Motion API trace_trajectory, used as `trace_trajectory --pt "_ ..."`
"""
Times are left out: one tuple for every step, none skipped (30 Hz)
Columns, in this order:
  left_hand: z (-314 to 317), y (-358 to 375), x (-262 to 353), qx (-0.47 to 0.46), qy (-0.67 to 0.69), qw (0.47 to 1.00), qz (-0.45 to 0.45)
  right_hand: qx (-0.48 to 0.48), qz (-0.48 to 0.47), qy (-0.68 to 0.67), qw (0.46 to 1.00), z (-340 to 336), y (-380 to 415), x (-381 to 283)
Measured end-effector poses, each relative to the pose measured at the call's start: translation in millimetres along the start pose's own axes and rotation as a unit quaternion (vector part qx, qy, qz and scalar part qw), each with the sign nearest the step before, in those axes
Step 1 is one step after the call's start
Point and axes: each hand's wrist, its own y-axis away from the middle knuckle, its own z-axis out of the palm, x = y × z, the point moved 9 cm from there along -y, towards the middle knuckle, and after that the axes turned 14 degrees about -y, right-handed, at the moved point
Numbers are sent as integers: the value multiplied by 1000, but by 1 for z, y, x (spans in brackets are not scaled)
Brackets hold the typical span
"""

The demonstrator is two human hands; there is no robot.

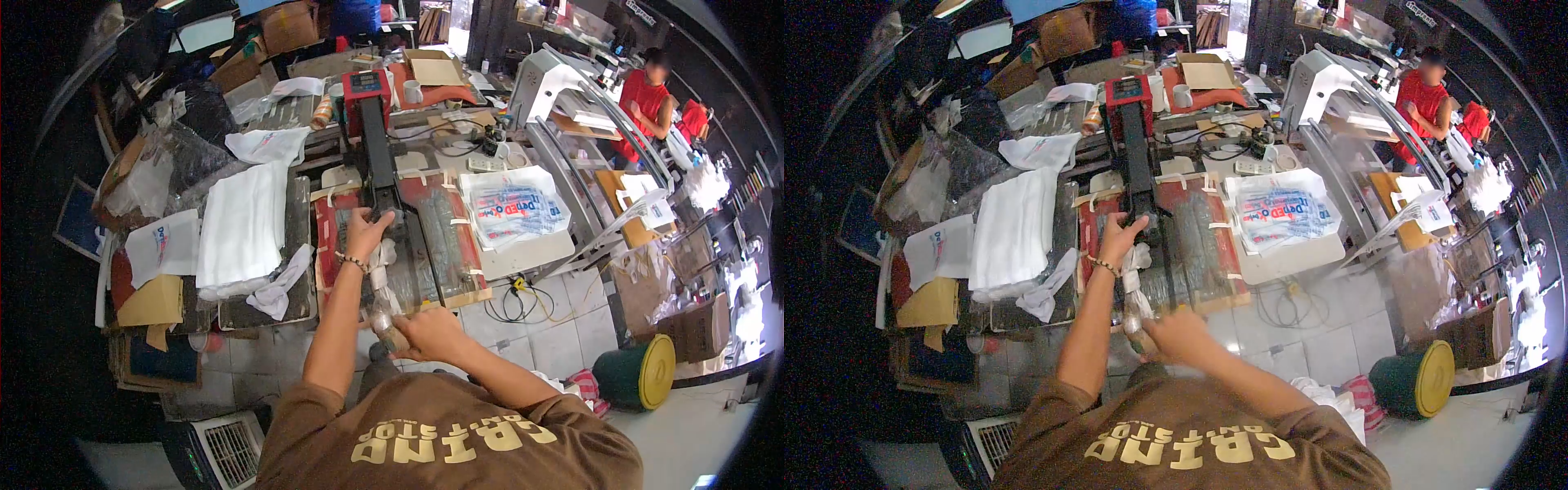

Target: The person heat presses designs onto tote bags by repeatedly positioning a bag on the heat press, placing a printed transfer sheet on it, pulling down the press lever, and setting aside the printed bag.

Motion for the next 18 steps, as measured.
trace_trajectory --pt "3 4 1 -58 39 996 -47 -12 -5 13 1000 2 0 -1" --pt "9 10 -1 -115 78 986 -95 -25 -10 25 999 4 1 -1" --pt "13 7 -6 -117 77 986 -95 -25 -9 23 999 4 1 -1" --pt "15 3 -6 -115 105 984 -88 -17 -1 13 1000 3 1 1" --pt "17 2 -9 -114 134 981 -83 -11 7 2 1000 4 2 3" --pt "21 4 -14 -116 132 981 -86 -12 8 -1 1000 5 5 3" --pt "14 9 -4 -121 108 982 -96 -30 -6 -13 999 7 4 1" --pt "5 8 7 -122 86 983 -103 -45 -24 -22 998 -6 -2 -7" --pt "-11 3 20 -84 -6 994 -63 -42 -12 -16 999 -26 3 -15" --pt "-12 -10 27 -90 11 995 -31 -45 2 -11 999 -65 13 -39" --pt "-13 -30 27 -100 27 995 -4 -1 -25 11 1000 -100 16 -52" --pt "3 -58 18 -200 60 978 12 42 -44 20 998 -129 21 -65" --pt "-17 -55 54 -276 18 961 -27 75 -71 27 994 -163 22 -81" --pt "-61 -17 109 -259 146 950 -96 110 -101 37 988 -200 21 -96" --pt "-78 -25 121 -185 300 935 -34 191 -164 85 964 -238 22 -116" --pt "-77 -79 76 -139 327 929 100 220 -153 149 952 -269 16 -126" --pt "-129 -43 124 -31 290 939 182 212 -103 204 950 -305 5 -137" --pt "-190 12 182 78 248 930 261 213 -103 205 950 -330 -10 -142"
